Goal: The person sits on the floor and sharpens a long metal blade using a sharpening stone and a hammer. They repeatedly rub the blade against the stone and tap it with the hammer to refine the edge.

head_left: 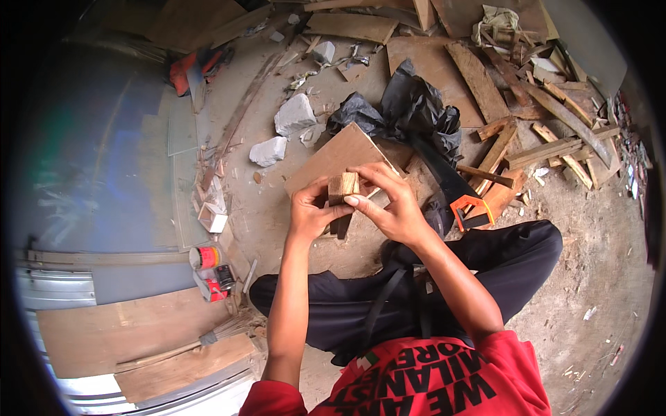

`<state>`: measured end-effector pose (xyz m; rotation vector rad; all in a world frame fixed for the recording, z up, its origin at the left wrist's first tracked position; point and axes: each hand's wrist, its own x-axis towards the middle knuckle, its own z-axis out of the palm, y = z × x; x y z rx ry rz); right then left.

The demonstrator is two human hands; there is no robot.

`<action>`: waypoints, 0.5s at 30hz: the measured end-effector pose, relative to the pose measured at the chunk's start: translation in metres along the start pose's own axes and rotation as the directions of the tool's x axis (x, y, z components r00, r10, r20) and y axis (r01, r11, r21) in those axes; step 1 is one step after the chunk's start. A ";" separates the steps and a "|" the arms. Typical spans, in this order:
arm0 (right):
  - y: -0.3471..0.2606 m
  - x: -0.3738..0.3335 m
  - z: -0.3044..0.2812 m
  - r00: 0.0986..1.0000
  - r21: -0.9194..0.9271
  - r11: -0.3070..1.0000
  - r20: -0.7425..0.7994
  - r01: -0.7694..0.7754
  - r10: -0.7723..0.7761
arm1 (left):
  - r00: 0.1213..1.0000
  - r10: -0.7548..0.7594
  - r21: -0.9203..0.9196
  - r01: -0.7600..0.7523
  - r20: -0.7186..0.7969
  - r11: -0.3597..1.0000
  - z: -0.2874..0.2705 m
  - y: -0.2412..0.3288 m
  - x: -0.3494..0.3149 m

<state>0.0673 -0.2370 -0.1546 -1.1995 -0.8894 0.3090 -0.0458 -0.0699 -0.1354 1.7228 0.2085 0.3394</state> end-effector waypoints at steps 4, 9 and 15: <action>0.002 -0.011 0.000 1.000 0.034 0.999 0.003 0.014 -0.014 | 0.999 0.031 -0.123 -0.028 0.019 0.992 -0.008 -0.015 -0.009; -0.013 -0.023 -0.013 0.992 0.138 0.983 -0.017 -0.124 0.128 | 0.987 -0.092 -0.388 0.034 -0.131 0.921 -0.011 -0.032 -0.006; -0.008 -0.039 -0.020 0.936 0.391 0.880 -0.105 -0.271 0.336 | 0.903 -0.323 -0.473 0.161 -0.284 0.866 -0.016 -0.087 0.008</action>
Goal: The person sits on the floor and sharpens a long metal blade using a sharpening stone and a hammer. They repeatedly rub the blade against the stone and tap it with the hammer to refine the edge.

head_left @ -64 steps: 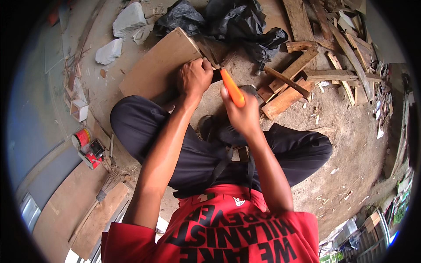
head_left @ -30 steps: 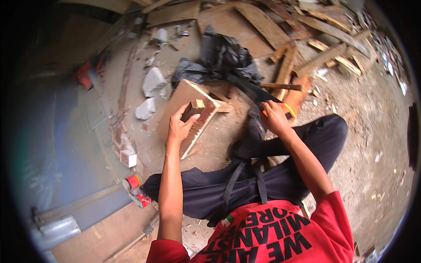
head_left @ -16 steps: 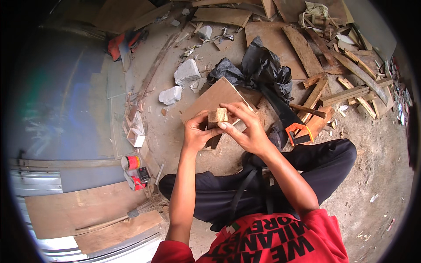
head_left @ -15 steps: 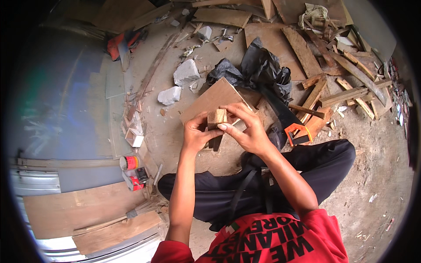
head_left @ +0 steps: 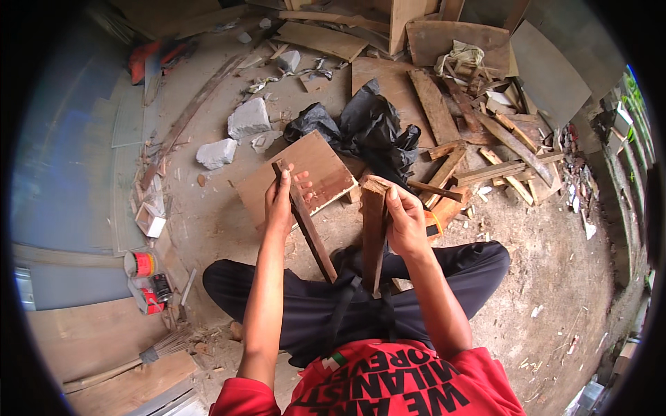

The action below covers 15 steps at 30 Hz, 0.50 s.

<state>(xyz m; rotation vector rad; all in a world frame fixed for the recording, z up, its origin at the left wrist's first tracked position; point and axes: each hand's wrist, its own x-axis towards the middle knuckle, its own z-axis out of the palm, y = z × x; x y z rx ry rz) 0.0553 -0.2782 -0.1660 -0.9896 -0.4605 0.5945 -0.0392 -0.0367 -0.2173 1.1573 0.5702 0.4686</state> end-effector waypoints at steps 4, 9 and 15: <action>-0.001 -0.007 0.001 0.997 0.166 0.983 0.020 -0.079 0.077 | 0.982 -0.118 -0.082 0.107 -0.146 0.991 -0.019 -0.038 0.030; -0.009 -0.004 0.017 0.993 0.269 0.956 0.073 -0.113 0.097 | 0.871 -0.279 -0.253 0.187 -0.403 0.949 -0.081 -0.084 0.074; -0.007 0.015 0.006 0.993 0.250 0.963 -0.045 -0.098 0.112 | 0.935 -0.172 -0.169 0.124 -0.311 0.978 -0.069 -0.056 0.060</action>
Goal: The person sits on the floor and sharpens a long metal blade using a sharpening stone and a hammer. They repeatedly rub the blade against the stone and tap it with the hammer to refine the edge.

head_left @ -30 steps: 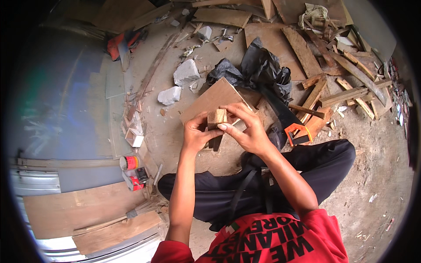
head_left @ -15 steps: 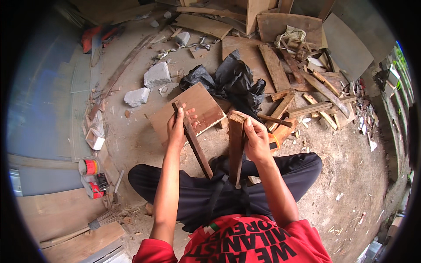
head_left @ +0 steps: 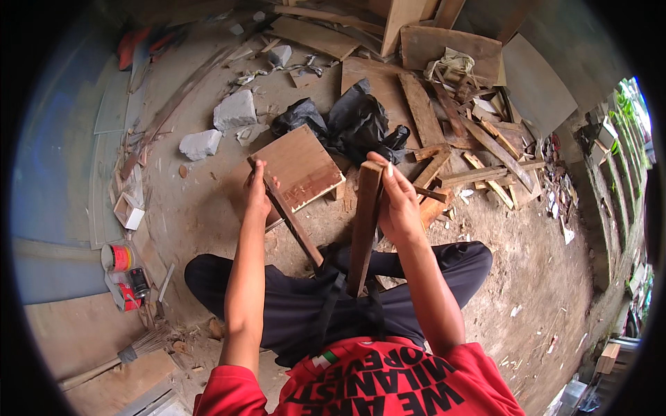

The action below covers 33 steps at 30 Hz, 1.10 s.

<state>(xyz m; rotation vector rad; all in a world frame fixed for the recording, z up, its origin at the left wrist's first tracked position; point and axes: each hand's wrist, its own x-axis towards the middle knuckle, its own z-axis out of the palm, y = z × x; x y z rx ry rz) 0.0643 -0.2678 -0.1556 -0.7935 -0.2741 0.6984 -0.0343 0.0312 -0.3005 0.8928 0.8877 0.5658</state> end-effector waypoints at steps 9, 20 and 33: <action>0.001 0.019 0.066 0.993 -0.257 0.963 -0.061 0.086 -0.105 | 0.873 0.329 0.175 -0.410 0.359 0.895 0.095 0.062 -0.187; -0.013 -0.005 0.093 0.944 -0.619 0.728 0.071 0.294 -0.321 | 0.855 0.260 0.196 -0.378 0.449 0.905 0.103 0.093 -0.214; -0.028 -0.031 0.092 0.849 -0.637 0.578 0.264 0.510 -0.458 | 0.748 0.399 0.161 -0.551 0.531 0.819 0.104 0.094 -0.233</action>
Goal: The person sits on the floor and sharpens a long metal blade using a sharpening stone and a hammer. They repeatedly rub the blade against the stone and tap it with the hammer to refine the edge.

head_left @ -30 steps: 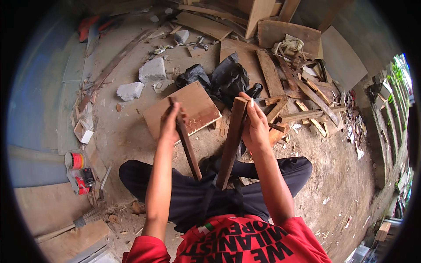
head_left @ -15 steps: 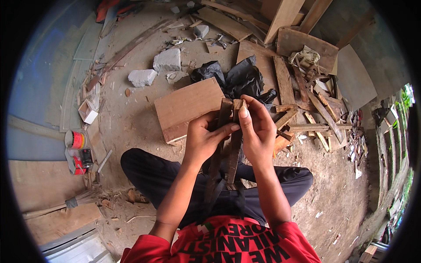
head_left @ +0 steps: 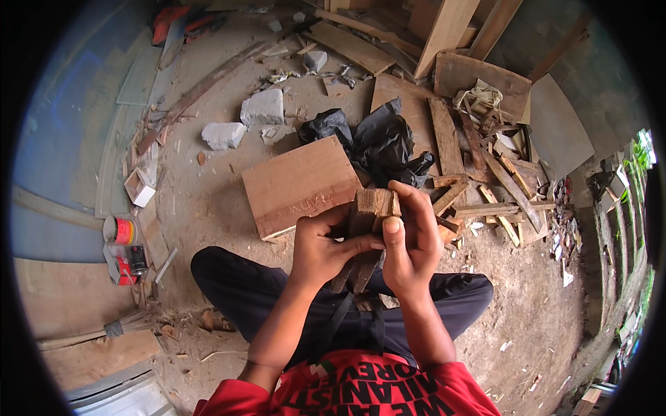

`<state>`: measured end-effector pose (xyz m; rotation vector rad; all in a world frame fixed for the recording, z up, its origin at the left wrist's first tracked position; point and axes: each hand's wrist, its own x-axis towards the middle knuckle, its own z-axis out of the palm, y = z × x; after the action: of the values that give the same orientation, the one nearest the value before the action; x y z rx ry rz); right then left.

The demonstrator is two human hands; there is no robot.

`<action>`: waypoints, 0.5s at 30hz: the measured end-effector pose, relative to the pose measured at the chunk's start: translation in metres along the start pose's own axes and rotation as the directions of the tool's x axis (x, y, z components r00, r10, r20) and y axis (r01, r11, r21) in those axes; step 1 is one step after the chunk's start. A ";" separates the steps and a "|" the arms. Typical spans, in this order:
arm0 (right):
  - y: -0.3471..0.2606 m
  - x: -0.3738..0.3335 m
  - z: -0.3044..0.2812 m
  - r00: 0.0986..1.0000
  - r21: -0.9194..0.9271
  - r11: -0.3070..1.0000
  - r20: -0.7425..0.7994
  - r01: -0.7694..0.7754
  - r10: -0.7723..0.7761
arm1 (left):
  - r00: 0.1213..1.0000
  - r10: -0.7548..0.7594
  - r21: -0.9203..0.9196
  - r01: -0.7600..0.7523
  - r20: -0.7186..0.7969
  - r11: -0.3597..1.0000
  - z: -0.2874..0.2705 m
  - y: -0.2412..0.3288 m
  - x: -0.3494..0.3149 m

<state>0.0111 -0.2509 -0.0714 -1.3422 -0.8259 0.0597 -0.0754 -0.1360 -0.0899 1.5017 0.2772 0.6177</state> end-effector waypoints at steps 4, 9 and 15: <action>-0.002 -0.001 0.001 0.999 0.064 0.997 -0.018 0.032 -0.031 | 1.000 -0.020 0.013 0.020 0.014 1.000 0.000 0.000 -0.003; -0.001 -0.004 -0.002 1.000 0.080 0.997 -0.025 0.007 -0.005 | 0.998 0.061 0.025 -0.061 0.001 0.998 0.007 -0.002 -0.002; 0.023 0.004 0.015 0.959 0.155 0.970 -0.184 -0.189 0.216 | 0.993 0.078 0.175 -0.062 -0.088 0.983 0.017 -0.026 0.005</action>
<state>0.0152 -0.2301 -0.0894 -1.2766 -0.5034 0.1376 -0.0571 -0.1463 -0.1130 1.6559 0.3592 0.7374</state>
